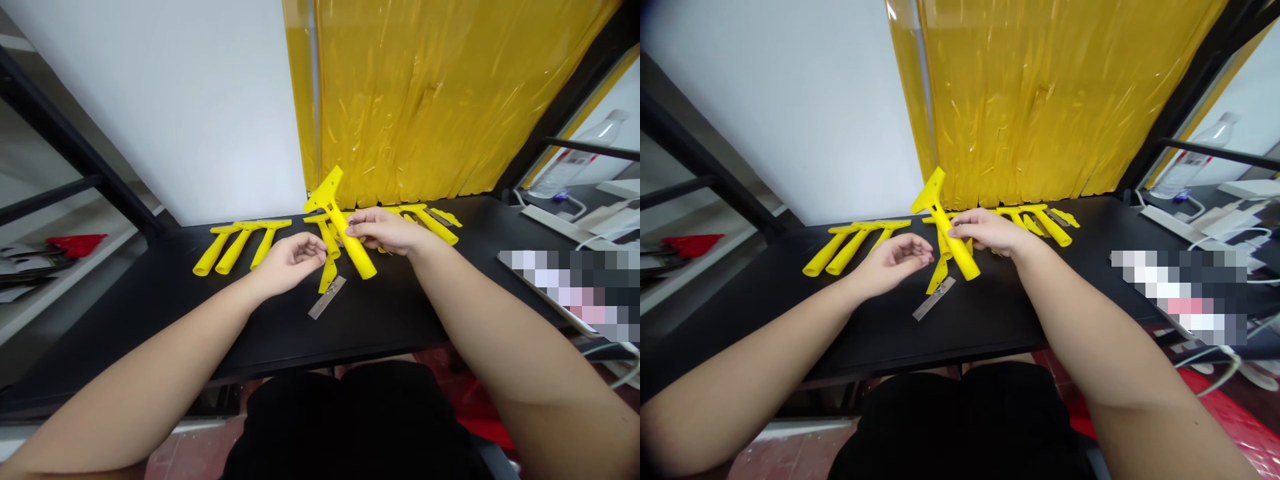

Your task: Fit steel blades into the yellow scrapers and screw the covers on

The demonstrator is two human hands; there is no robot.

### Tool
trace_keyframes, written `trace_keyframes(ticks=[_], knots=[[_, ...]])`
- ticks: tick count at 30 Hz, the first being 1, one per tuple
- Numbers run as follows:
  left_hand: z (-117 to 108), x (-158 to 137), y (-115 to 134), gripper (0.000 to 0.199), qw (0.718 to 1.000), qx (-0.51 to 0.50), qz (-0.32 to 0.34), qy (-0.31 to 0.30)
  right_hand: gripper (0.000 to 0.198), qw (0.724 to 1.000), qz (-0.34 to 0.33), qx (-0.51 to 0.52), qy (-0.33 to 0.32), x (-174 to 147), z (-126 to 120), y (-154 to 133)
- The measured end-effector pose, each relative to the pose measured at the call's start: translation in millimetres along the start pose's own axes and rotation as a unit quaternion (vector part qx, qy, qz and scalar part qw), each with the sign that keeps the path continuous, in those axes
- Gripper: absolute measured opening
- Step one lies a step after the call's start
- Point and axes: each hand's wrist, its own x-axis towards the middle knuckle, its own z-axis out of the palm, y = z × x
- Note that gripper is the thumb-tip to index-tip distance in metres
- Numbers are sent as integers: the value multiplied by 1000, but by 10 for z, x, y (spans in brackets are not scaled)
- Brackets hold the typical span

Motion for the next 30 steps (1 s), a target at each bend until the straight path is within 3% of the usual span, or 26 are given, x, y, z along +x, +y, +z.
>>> trace_keyframes(ticks=[4, 8, 11, 13, 16, 20, 24, 27, 30], knots=[[89, 12, 26, 39, 976, -198, -86, 20, 28, 999, -38, 14, -17, 32, 270, 49], [135, 13, 95, 43, 965, -228, -119, 59, 28, 999, -45, 13, 7, 67, 447, 65], [98, 31, 142, 43, 958, -238, -133, 83, 18, 992, -88, -86, 6, 47, 422, 36], [49, 47, 162, 42, 951, -257, -141, 102, 13, 971, -118, -207, -14, 3, 365, 2], [-18, 60, 176, 43, 941, -281, -149, 120, 15, 921, -85, -365, -104, -75, 310, -45], [-39, 59, 186, 48, 933, -293, -176, 110, 33, 879, -39, -440, -179, -116, 362, -54], [-24, 54, 194, 35, 948, -212, -205, 119, 41, 870, -38, -456, -184, -90, 430, -12], [-44, 34, 175, 26, 969, -42, -225, 91, 35, 873, -61, -446, -186, -67, 453, 27], [-82, 2, 138, 27, 968, 100, -222, 54, 29, 880, -83, -427, -191, -70, 505, 50]])
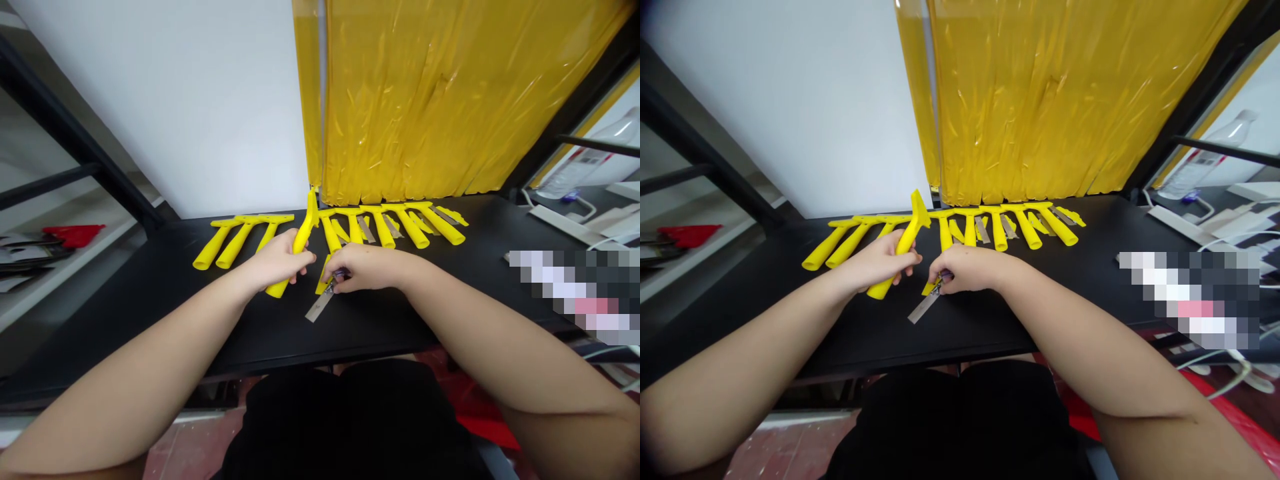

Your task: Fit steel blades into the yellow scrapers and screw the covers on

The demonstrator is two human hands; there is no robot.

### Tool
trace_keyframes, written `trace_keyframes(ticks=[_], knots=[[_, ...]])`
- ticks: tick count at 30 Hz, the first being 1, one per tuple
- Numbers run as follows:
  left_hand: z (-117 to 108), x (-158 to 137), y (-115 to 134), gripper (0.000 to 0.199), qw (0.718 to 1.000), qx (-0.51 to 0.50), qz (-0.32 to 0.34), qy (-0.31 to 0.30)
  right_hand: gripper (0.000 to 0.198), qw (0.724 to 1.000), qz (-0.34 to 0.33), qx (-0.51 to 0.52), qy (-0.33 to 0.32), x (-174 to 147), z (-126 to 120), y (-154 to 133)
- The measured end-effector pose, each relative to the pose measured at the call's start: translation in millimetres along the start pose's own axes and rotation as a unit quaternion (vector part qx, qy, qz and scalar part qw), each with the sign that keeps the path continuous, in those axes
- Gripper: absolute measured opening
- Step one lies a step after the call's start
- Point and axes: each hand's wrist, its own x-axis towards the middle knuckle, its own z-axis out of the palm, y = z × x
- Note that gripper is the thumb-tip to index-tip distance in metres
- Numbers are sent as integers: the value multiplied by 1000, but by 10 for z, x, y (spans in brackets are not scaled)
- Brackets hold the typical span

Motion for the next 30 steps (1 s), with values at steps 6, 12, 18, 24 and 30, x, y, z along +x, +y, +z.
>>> trace_keyframes(ticks=[6, 12, 18, 24, 30], knots=[[-64, 12, -71, 24, 996, 85, 28, -9, 21, 1000, 0, -8, 4, -2, 84, -242], [-114, 1, -58, 27, 992, 121, 24, -27, 11, 997, 47, -58, 0, -65, 105, -399], [-166, -54, 33, 35, 969, 235, 67, -40, 13, 991, 108, -80, 14, -292, 95, -362], [-197, -78, 83, 31, 931, 328, 147, -64, 18, 984, 152, -68, 65, -572, 119, -115], [-157, -109, 116, 31, 917, 341, 176, -104, 26, 977, 143, -62, 143, -865, 84, 88]])
